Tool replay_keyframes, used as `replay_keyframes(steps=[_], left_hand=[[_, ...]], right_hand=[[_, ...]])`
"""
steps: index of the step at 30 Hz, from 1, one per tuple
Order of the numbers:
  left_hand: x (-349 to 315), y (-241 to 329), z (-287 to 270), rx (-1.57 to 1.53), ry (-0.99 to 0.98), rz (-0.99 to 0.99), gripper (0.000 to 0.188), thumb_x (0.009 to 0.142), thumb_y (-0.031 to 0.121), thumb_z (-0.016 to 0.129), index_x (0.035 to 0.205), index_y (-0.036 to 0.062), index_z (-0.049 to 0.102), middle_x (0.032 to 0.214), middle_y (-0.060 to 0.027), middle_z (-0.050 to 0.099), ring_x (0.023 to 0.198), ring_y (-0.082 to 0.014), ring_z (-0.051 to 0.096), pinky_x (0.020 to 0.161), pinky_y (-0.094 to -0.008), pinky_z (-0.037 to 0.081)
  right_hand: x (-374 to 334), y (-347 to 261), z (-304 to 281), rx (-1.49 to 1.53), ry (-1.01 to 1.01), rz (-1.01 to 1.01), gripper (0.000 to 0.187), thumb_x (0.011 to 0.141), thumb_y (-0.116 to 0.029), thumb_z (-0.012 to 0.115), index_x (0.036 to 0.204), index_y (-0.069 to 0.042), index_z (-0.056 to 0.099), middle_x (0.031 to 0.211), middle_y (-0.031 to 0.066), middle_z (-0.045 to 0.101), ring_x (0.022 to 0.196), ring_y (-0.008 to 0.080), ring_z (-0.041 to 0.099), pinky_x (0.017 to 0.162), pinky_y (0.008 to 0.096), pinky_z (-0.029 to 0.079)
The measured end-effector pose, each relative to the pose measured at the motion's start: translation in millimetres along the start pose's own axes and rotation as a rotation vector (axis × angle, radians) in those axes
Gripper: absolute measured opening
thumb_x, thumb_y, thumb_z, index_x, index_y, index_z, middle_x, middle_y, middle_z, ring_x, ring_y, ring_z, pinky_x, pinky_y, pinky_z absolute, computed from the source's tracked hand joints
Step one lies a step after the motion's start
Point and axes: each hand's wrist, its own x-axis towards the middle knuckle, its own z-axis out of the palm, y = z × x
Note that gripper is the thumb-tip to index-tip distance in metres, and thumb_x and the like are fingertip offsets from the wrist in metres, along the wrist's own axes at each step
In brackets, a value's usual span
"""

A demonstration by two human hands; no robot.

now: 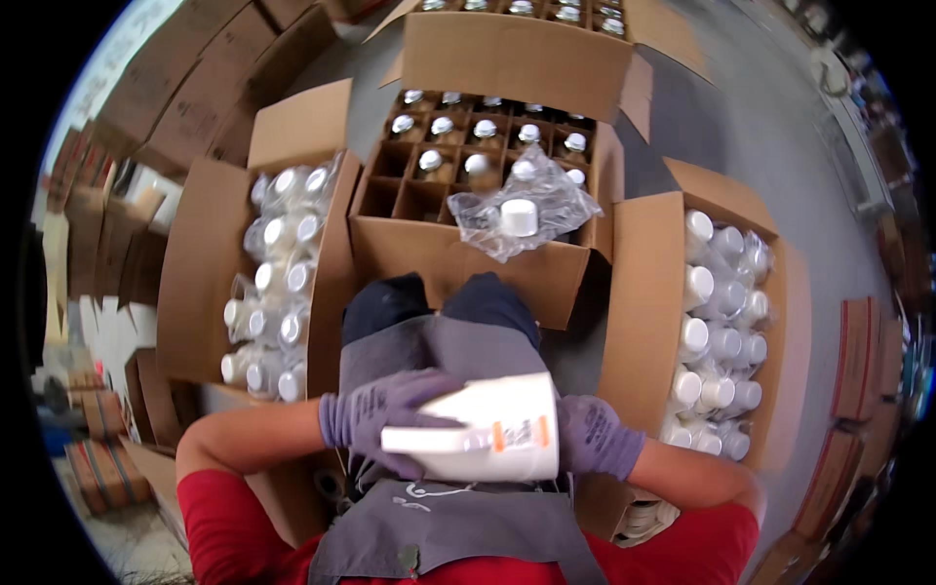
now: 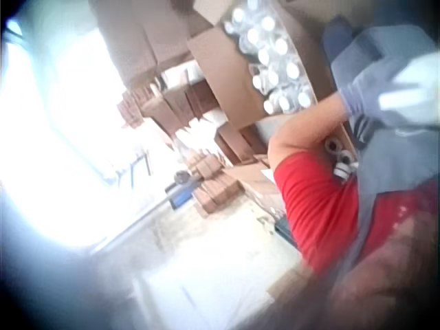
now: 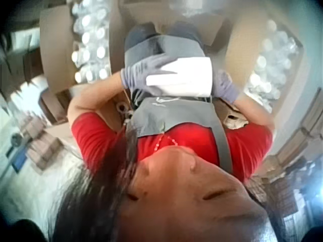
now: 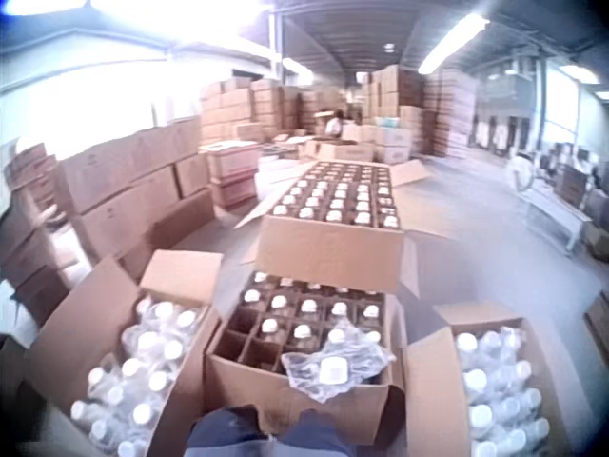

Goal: The person sits on the floor and assembles white thermos flasks by inserting stainless steel inner bottles into the outer shells. They then place circular gaskets into the openings and secure the lids before placing the finished units into a cardboard box.

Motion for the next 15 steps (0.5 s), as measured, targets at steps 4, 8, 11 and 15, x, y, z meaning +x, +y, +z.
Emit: replay_keyframes(steps=[4,8,11,15], left_hand=[[-5.7,1.8,10.1,0.125,0.07,-0.021,0.065,0.075,0.052,0.072,0.13,0.0204,0.059,0.133,-0.0268,0.046,0.114,-0.0472,0.052,0.093,-0.0521,0.046],[-7.6,0.1,16.1,0.114,0.082,-0.057,0.051,0.077,0.042,0.072,0.124,0.0235,0.062,0.131,-0.0242,0.048,0.112,-0.0465,0.054,0.092,-0.0517,0.048],[-10.5,-8.8,17.6,0.122,0.084,-0.062,0.05,0.076,0.036,0.07,0.124,0.0245,0.062,0.132,-0.0239,0.048,0.111,-0.0461,0.055,0.093,-0.0516,0.048],[-10.7,-14.8,14.1,0.103,0.112,-0.075,0.049,0.077,0.033,0.069,0.125,0.025,0.062,0.131,-0.024,0.048,0.11,-0.0458,0.055,0.091,-0.0516,0.048]], right_hand=[[8.7,9.0,13.9,0.086,-0.028,-0.096,0.051,0.077,-0.035,0.072,0.108,0.0,0.053,0.071,0.0167,0.064,0.065,0.0356,0.064,0.061,0.0429,0.052],[11.7,12.8,17.7,0.191,-0.024,-0.168,0.051,0.077,-0.032,0.072,0.11,0.002,0.053,0.072,0.0171,0.064,0.066,0.0353,0.066,0.059,0.043,0.053],[16.2,8.8,9.3,0.259,-0.077,-0.141,0.051,0.077,-0.03,0.072,0.111,0.003,0.053,0.073,0.0176,0.064,0.064,0.0341,0.065,0.058,0.0432,0.053],[22.5,20.6,14.9,0.249,-0.043,-0.224,0.05,0.079,-0.029,0.07,0.112,0.003,0.053,0.077,0.0176,0.066,0.065,0.0331,0.066,0.06,0.0427,0.054]])
